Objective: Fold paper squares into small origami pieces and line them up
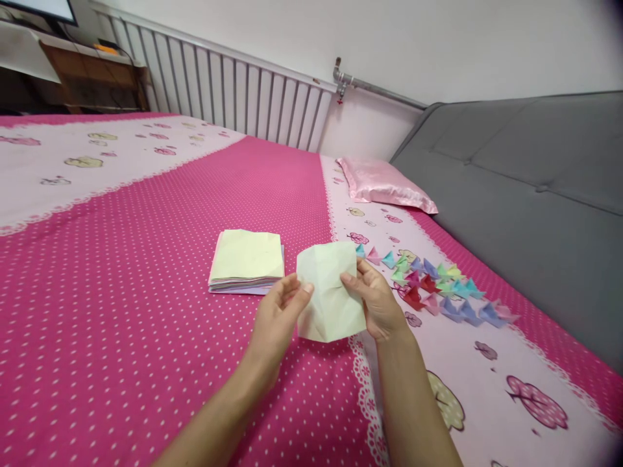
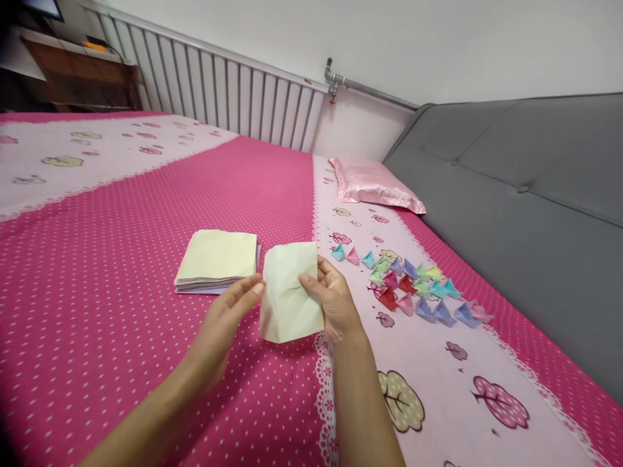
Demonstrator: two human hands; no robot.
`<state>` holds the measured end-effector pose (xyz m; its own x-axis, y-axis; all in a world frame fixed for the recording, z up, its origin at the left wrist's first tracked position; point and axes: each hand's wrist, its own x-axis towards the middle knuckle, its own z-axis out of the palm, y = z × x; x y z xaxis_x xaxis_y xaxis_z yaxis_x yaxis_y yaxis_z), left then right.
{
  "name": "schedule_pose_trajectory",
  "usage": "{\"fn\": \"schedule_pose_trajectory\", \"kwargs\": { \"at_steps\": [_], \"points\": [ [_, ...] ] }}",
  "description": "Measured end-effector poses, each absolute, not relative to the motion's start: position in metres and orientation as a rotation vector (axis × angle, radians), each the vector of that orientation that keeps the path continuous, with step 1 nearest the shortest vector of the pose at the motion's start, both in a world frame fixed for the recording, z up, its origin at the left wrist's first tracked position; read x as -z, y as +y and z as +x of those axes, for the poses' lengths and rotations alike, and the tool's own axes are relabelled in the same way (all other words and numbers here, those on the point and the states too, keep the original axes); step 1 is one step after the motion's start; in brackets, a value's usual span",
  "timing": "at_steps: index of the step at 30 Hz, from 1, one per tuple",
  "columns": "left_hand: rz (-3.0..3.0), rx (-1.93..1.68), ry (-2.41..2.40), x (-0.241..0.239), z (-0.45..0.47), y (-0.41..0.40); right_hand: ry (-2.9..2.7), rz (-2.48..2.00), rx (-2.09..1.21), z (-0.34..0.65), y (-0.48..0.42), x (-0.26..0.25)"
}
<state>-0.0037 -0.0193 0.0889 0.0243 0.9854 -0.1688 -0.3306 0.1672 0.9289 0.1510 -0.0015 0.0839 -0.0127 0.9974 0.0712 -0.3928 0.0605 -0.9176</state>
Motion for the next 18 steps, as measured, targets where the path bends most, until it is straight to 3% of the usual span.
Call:
{"fn": "schedule_pose_trajectory", "kwargs": {
  "at_steps": [10,18],
  "points": [
    [0.599,-0.939,0.641,-0.083,0.003,-0.025,-1.021,-0.854,-1.425,0.133,-0.003,-0.080],
    [0.522,-0.981,0.654,-0.080,0.003,-0.019,-1.145,-1.035,-1.196,0.132,-0.002,-0.078]
  ]
}}
